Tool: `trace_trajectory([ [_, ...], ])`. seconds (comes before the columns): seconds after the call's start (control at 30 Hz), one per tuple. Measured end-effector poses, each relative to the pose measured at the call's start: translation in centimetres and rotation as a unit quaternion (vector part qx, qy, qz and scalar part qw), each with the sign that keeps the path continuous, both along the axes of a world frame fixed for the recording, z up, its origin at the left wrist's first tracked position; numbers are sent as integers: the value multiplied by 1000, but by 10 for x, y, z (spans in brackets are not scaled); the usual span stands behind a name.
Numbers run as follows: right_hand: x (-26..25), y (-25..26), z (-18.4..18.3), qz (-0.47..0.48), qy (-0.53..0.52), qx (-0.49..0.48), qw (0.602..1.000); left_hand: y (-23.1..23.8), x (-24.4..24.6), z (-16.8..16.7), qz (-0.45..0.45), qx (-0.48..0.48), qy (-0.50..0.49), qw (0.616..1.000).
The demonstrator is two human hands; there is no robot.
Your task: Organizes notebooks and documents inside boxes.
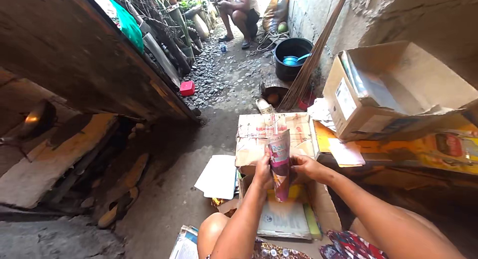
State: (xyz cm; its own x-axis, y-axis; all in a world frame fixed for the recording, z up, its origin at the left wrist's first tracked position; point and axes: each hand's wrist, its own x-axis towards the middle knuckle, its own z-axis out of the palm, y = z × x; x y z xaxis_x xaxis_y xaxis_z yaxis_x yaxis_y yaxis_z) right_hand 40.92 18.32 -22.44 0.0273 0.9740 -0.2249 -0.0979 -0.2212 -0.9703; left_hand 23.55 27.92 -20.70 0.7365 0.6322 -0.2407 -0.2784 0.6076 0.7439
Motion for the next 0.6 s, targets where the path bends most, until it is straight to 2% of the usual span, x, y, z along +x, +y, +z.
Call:
trace_trajectory([
  [0.13,-13,0,-2,-9,-10,-22,1000,-13,1,0,-33,12,18,999],
  [0.23,-19,0,3,-14,-46,-41,998,-7,-3,6,-38,37,69,996],
  [0.3,-17,0,1,-24,-62,-44,997,-1,-6,13,0,79,113,990],
  [0.4,-7,2,-2,-48,-4,-18,999,22,-11,11,120,114,156,974],
  [0.5,-5,5,9,-57,49,3,997,46,-25,2,154,39,180,971],
  [0.6,-9,5,13,-54,65,20,996,47,-34,-6,116,-11,227,967],
])
